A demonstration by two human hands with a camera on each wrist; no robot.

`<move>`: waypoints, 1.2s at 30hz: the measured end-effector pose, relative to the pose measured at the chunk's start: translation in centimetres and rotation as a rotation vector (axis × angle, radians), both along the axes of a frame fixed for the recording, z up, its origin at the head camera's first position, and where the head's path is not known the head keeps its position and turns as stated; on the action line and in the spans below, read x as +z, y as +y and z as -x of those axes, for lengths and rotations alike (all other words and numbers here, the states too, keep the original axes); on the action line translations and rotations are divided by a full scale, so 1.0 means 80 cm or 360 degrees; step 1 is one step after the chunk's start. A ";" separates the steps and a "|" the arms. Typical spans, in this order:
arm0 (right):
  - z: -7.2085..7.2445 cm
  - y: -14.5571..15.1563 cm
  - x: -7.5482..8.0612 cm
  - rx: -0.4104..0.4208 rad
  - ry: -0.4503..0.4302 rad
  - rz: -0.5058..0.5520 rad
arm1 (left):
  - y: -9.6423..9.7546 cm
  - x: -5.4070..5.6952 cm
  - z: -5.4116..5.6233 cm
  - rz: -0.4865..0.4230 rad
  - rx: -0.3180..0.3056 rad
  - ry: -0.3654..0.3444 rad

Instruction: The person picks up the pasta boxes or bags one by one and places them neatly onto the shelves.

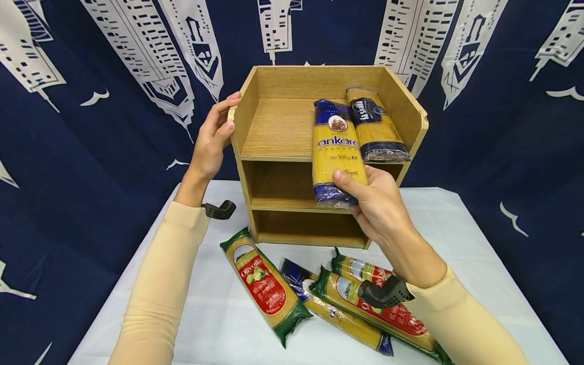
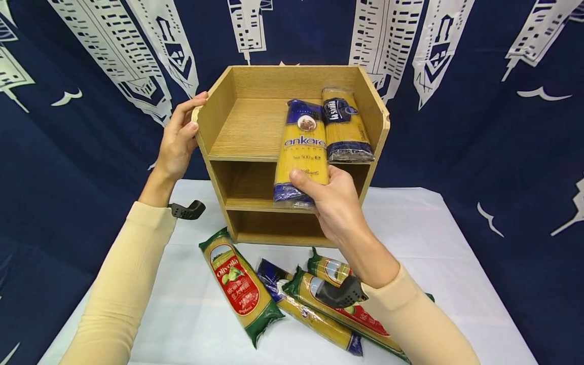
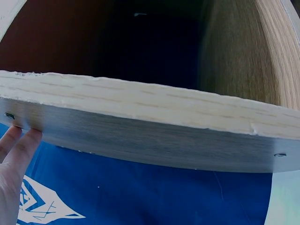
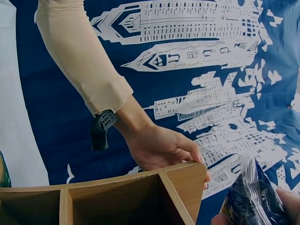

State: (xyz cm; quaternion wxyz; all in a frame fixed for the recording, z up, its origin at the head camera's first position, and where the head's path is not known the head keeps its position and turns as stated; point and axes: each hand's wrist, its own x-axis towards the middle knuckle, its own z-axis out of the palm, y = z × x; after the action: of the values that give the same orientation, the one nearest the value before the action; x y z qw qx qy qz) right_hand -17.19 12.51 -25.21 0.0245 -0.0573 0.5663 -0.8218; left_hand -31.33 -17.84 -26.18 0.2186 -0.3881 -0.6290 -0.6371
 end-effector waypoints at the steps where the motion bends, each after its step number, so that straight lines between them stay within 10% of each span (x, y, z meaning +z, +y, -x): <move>1: -0.002 0.001 0.000 0.0003 0.0006 -0.0001 | 0.000 0.000 0.000 -0.0004 -0.0005 -0.0004; 22: -0.051 0.020 -0.008 -0.0012 0.0263 -0.0172 | 0.000 0.001 -0.002 -0.0042 -0.0019 0.0003; 36: -0.034 0.016 -0.023 -0.0079 0.0548 -0.0471 | 0.005 0.000 -0.003 -0.0058 -0.0032 0.0013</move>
State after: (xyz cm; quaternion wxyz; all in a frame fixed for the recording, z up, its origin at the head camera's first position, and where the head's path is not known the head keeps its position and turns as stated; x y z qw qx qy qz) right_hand -14.49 13.80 -27.06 -0.0845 -0.1787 0.6777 -0.7082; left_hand -31.08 -17.47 -26.17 0.2219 -0.3929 -0.6126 -0.6489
